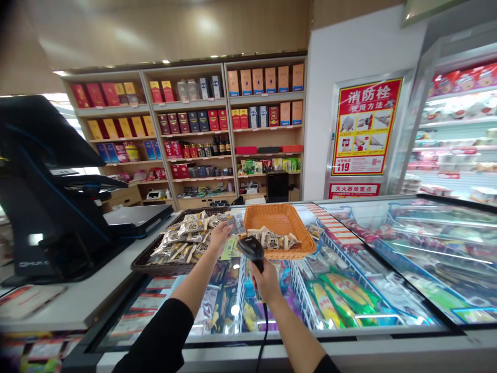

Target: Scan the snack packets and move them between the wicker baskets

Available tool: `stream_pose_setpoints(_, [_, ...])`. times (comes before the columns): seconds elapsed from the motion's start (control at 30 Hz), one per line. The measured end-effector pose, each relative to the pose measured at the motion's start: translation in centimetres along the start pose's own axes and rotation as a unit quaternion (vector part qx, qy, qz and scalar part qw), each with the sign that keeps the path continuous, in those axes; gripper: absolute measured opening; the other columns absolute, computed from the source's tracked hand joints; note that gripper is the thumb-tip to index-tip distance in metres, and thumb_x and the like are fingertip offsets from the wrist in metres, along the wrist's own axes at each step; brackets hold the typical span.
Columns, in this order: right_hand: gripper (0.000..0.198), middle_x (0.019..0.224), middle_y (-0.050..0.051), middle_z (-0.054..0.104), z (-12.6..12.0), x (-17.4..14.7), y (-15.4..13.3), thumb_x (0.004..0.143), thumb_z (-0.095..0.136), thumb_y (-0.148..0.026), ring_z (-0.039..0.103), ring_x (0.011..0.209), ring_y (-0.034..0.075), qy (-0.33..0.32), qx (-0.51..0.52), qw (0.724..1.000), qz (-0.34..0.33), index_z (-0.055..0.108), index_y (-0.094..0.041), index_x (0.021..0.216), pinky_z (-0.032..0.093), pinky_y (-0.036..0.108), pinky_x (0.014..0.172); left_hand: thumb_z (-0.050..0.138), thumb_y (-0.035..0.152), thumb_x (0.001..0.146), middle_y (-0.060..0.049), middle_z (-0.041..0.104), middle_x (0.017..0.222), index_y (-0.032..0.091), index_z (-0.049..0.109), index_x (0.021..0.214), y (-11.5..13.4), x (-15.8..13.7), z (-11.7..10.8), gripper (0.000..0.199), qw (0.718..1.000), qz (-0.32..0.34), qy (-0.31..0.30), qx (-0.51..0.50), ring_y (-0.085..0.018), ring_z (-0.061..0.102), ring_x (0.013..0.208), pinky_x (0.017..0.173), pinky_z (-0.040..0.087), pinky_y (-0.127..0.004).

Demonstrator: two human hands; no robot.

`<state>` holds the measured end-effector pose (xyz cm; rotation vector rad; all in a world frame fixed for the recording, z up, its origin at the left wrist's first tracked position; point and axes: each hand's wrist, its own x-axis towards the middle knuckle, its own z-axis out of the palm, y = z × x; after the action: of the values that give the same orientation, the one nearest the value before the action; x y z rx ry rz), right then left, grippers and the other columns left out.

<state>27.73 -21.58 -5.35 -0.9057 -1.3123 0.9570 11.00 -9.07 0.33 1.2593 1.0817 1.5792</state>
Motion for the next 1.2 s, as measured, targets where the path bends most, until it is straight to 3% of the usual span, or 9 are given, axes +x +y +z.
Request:
stream_pose_setpoints(0.37, [0.041, 0.041, -0.005, 0.047, 0.1, 0.1, 0.3, 0.081, 0.056, -0.058, 0.043, 0.031, 0.011, 0.031, -0.006, 0.999, -0.004, 0.05, -0.021, 0.066, 0.035, 0.023, 0.034, 0.072, 0.027, 0.071, -0.012, 0.073, 0.098, 0.012, 0.064, 0.105, 0.2, -0.1, 0.3, 0.038, 0.999, -0.025, 0.005, 0.023, -0.021, 0.069, 0.093, 0.079, 0.054, -0.031])
stream_pose_setpoints(0.73, [0.043, 0.041, -0.005, 0.047, 0.1, 0.2, 0.4, 0.082, 0.055, -0.059, 0.043, 0.031, 0.011, 0.022, -0.001, 1.0, -0.004, 0.049, -0.02, 0.064, 0.035, 0.022, 0.034, 0.068, 0.025, 0.076, -0.011, 0.072, 0.104, 0.014, 0.065, 0.106, 0.6, -0.4, 0.3, 0.032, 0.998, -0.029, 0.006, 0.06, -0.021, 0.068, 0.095, 0.081, 0.054, -0.032])
stream_pose_setpoints(0.9, [0.043, 0.047, -0.005, 0.05, -0.1, 0.2, 0.4, 0.078, 0.059, -0.061, 0.043, 0.032, 0.01, 0.036, 0.047, 0.998, 0.017, 0.05, -0.02, 0.07, 0.035, 0.021, 0.033, 0.058, 0.022, 0.082, -0.011, 0.07, 0.112, 0.014, 0.063, 0.114, 1.7, -1.2, 0.9, 0.033, 0.99, 0.048, 0.039, 0.126, -0.021, 0.065, 0.104, 0.089, 0.05, -0.032])
stream_pose_setpoints(0.97, [0.043, 0.049, -0.005, 0.051, -0.4, 0.2, 0.4, 0.078, 0.059, -0.061, 0.044, 0.034, 0.01, 0.049, 0.065, 0.996, 0.018, 0.049, -0.02, 0.07, 0.036, 0.021, 0.033, 0.051, 0.021, 0.086, -0.009, 0.067, 0.119, 0.019, 0.061, 0.12, 3.0, -1.8, 0.3, 0.036, 0.969, 0.101, 0.073, 0.211, -0.021, 0.062, 0.11, 0.094, 0.047, -0.032])
stream_pose_setpoints(1.03, [0.044, 0.049, -0.005, 0.051, -0.7, 0.1, 0.5, 0.077, 0.06, -0.062, 0.044, 0.034, 0.01, 0.063, 0.078, 0.995, 0.017, 0.049, -0.02, 0.069, 0.036, 0.021, 0.034, 0.045, 0.021, 0.089, -0.005, 0.064, 0.126, 0.025, 0.059, 0.126, 4.8, -2.4, -1.4, 0.039, 0.931, 0.152, 0.1, 0.317, -0.022, 0.057, 0.117, 0.1, 0.043, -0.034])
stream_pose_setpoints(1.13, [0.044, 0.048, -0.005, 0.051, -1.0, 0.2, 0.6, 0.077, 0.06, -0.062, 0.044, 0.034, 0.01, 0.068, 0.084, 0.994, 0.024, 0.049, -0.02, 0.07, 0.036, 0.022, 0.034, 0.038, 0.014, 0.09, 0.0, 0.054, 0.138, 0.031, 0.052, 0.134, 6.9, -2.7, -5.6, 0.049, 0.847, 0.218, 0.124, 0.469, -0.022, 0.041, 0.134, 0.112, 0.029, -0.038])
stream_pose_setpoints(1.2, [0.044, 0.048, -0.004, 0.052, -1.0, 0.2, 0.7, 0.077, 0.061, -0.062, 0.045, 0.034, 0.011, 0.062, 0.074, 0.995, 0.029, 0.05, -0.02, 0.069, 0.037, 0.022, 0.035, 0.039, 0.011, 0.087, -0.001, 0.049, 0.142, 0.031, 0.053, 0.134, 7.6, -2.6, -8.6, 0.053, 0.792, 0.189, 0.123, 0.568, -0.025, 0.03, 0.14, 0.116, 0.017, -0.046])
